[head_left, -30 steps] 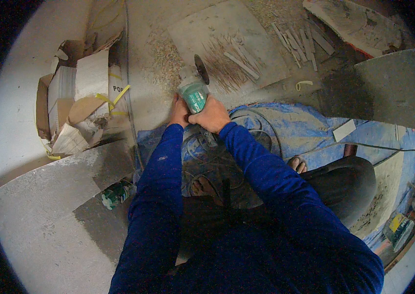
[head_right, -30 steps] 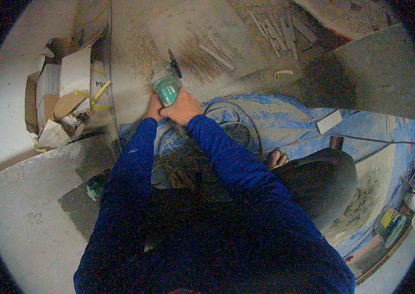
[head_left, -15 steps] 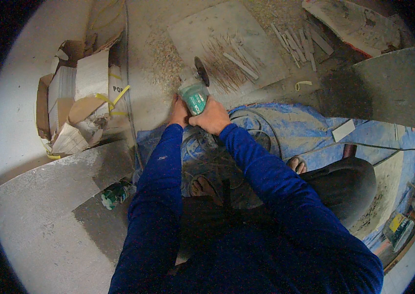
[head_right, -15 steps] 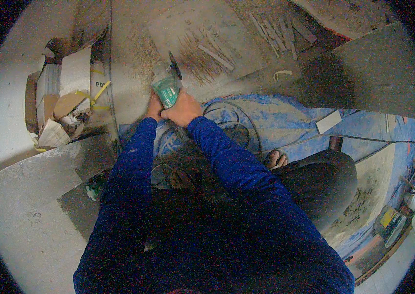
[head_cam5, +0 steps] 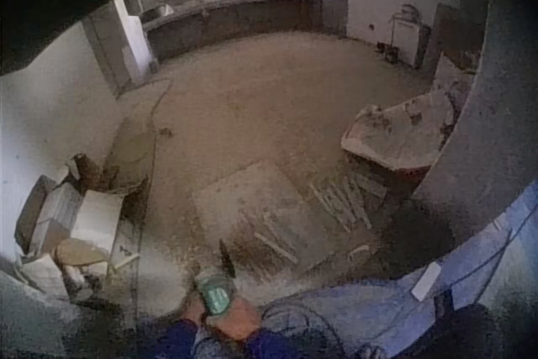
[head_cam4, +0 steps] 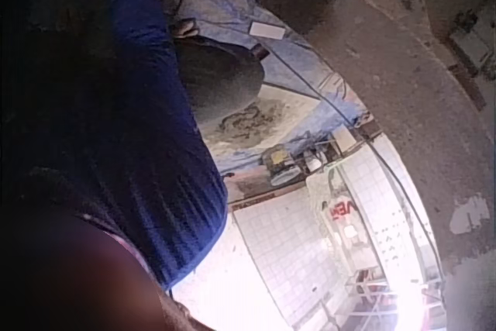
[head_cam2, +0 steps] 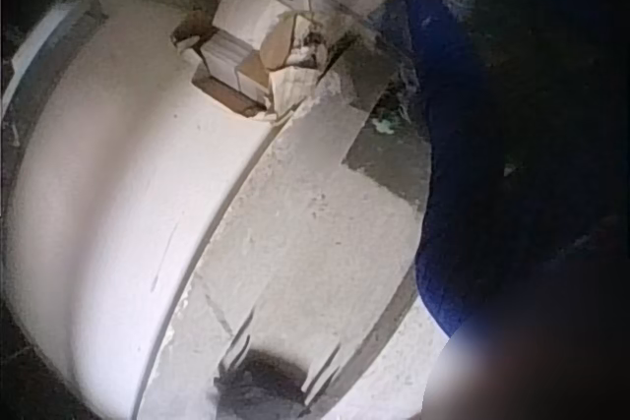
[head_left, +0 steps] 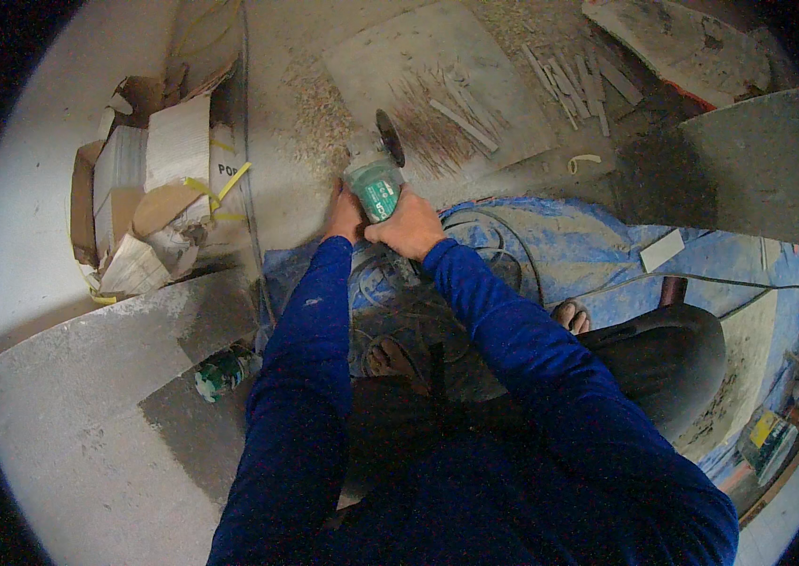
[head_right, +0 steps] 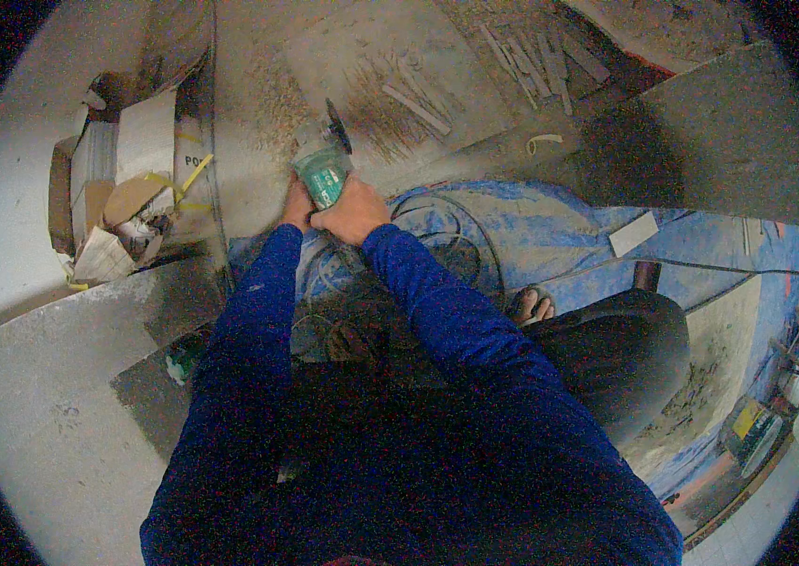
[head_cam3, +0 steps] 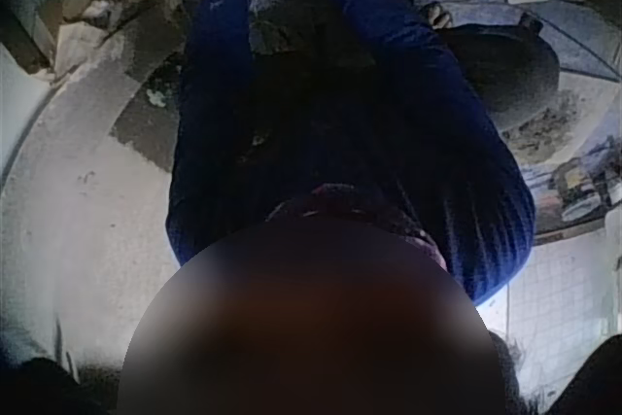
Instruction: The person uses a handheld angle grinder to smooth the edges of a small white tile, then switches to a sanding block to manually sand the same tile. The person holds the tile with one hand while operating the tools with the other.
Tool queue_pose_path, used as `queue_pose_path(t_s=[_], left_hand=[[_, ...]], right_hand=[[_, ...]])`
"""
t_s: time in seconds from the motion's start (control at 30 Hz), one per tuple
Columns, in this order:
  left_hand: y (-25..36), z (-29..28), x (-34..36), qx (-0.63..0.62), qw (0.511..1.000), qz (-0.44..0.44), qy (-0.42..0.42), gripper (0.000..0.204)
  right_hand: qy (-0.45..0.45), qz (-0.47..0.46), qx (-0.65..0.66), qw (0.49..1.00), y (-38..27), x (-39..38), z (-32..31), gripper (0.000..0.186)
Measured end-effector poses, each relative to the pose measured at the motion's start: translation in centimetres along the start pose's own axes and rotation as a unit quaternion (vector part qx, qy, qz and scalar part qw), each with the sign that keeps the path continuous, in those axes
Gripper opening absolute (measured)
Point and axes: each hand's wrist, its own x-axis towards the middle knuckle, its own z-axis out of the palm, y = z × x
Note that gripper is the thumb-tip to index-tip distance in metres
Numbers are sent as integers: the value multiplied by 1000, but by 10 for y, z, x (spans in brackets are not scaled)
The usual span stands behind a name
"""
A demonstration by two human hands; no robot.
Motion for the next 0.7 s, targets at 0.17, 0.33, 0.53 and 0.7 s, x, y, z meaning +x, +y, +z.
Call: queue_pose_path(t_s=[0.17,0.33,0.53,0.7], left_hand=[[10,-2,-2,31,999,-28,13,63],[35,-5,-9,54,998,-13,21,63],[47,-9,-12,177,982,57,34,61],[29,-6,-7,136,990,31,36,62]], right_hand=[[5,-8,6,1000,1,0,1,85],[2,1,1,1000,1,0,1,84],[-7,-3,16,1000,-1,-5,-3,84],[-9,-6,16,1000,0,-6,-3,84]])
